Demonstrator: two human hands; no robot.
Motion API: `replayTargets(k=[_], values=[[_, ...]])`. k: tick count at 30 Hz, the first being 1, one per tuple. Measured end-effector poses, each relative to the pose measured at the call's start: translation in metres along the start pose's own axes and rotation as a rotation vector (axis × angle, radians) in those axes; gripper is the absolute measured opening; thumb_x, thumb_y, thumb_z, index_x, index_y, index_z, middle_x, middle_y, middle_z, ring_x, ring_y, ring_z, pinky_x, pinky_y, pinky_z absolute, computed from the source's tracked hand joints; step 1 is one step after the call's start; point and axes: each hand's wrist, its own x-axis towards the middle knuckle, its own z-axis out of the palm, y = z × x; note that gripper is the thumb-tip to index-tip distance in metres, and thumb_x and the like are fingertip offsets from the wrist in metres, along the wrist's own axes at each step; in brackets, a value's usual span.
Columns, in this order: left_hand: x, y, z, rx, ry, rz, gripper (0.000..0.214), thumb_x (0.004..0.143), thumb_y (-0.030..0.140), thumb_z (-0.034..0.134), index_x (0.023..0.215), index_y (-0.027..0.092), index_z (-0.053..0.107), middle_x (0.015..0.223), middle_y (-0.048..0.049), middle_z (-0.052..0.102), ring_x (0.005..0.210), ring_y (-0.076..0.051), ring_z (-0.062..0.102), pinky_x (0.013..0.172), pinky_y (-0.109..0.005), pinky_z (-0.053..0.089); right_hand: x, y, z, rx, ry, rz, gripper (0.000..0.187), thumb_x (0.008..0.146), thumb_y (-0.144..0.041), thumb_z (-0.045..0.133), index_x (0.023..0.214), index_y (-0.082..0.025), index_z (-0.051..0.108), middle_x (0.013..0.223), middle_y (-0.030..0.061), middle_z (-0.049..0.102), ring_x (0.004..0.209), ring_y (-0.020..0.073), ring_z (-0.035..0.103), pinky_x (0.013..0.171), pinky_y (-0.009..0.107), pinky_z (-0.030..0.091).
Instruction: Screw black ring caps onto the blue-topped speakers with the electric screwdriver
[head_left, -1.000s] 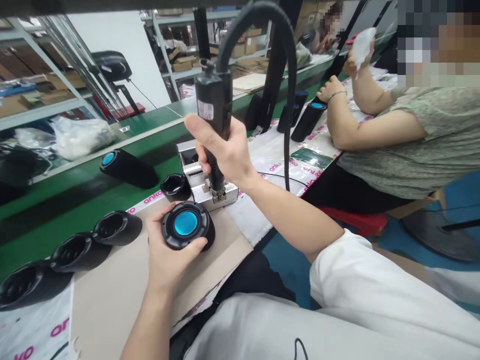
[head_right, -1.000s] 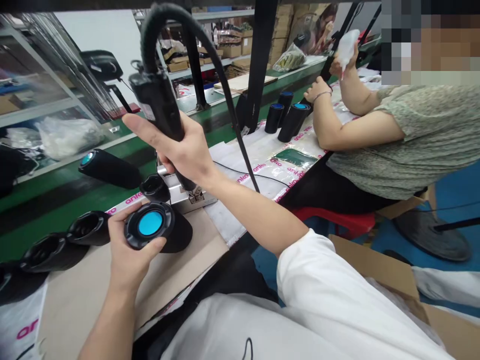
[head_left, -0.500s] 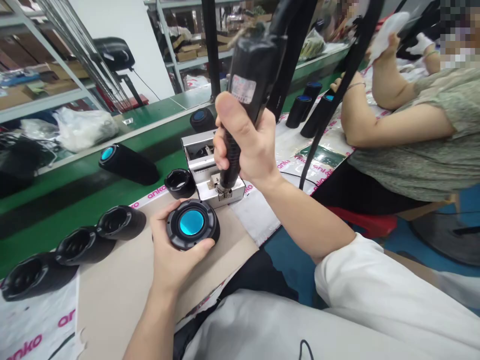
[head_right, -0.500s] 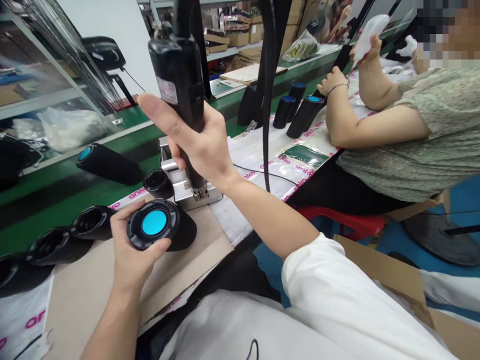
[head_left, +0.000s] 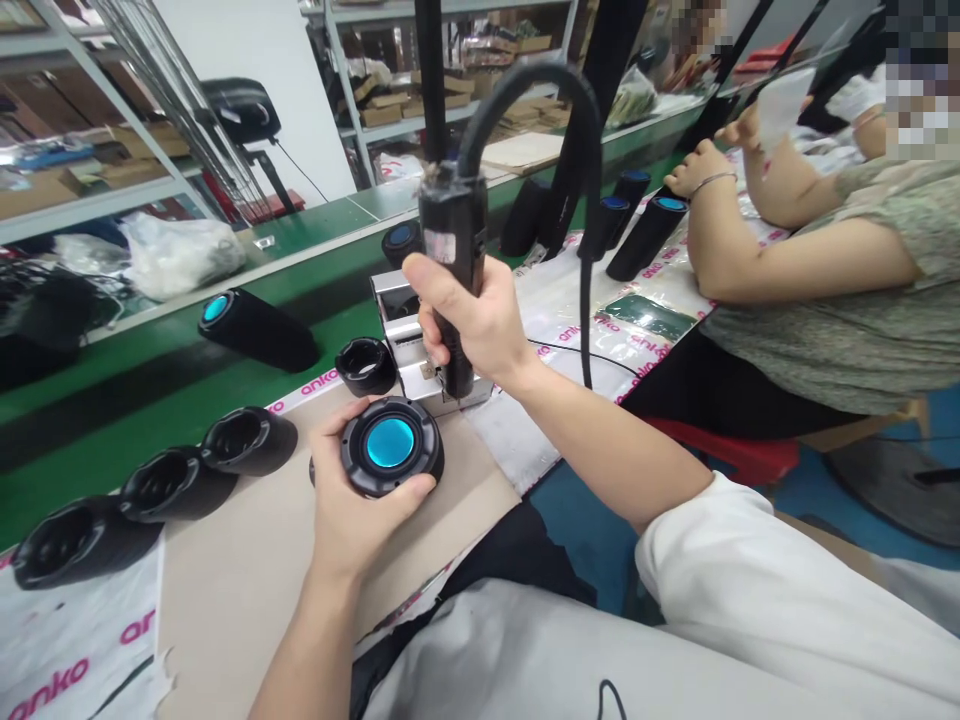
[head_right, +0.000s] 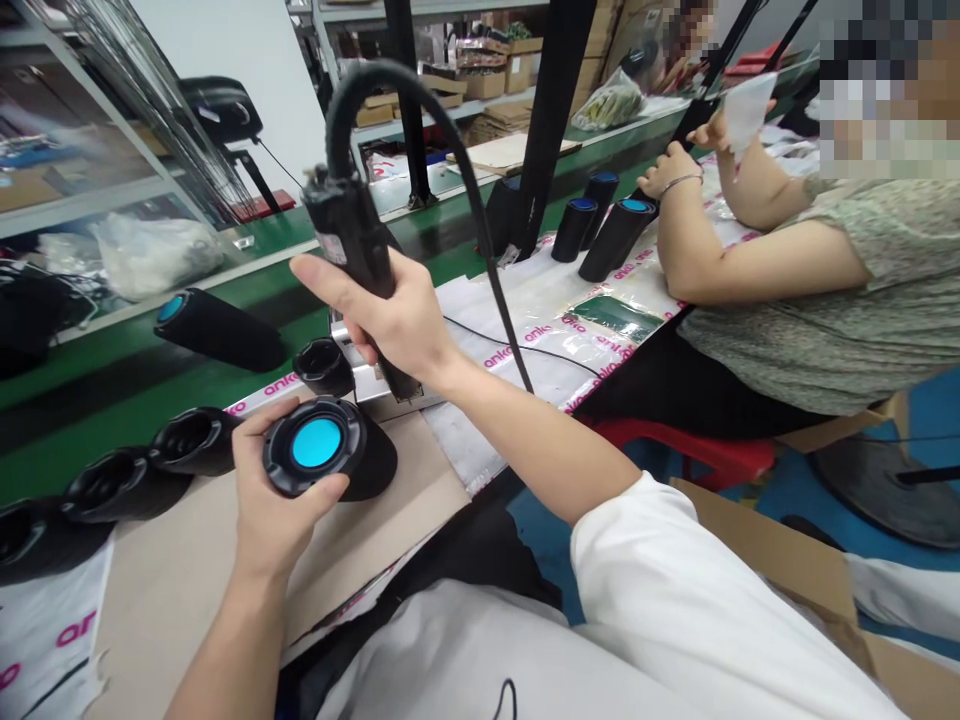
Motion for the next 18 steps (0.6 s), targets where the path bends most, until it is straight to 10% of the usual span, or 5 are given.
replayTargets(k=[8, 18], values=[[-0.001, -0.001, 0.000, -0.083, -0.030, -0.025, 0.085, 0.069, 0.056, 0.100, 0.137, 0.027, 0.057, 0.136, -0.0103, 0.070, 0.125, -0.031, 0.074, 0.109, -0.047, 0.059, 0.019, -0.044, 0.009, 0.041, 0.030, -0.257, 0.035, 0.093, -0.051, 0.082, 0.076, -0.025, 0.066, 0.054, -0.0049, 0.056, 0.040, 0.0131, 0.051, 0.036, 0.031, 0.036], [-0.002, -0.002, 0.001, -0.074, -0.032, -0.034, 0.090, 0.065, 0.059, 0.102, 0.136, 0.027, 0.055, 0.136, -0.0118, 0.070, 0.125, -0.034, 0.074, 0.108, -0.050, 0.060, 0.004, 0.001, 0.008, -0.070, 0.085, -0.110, 0.060, 0.085, -0.074, 0.084, 0.075, -0.025, 0.051, 0.055, -0.0072, 0.051, 0.039, 0.0091, 0.044, 0.037, 0.028, 0.032]])
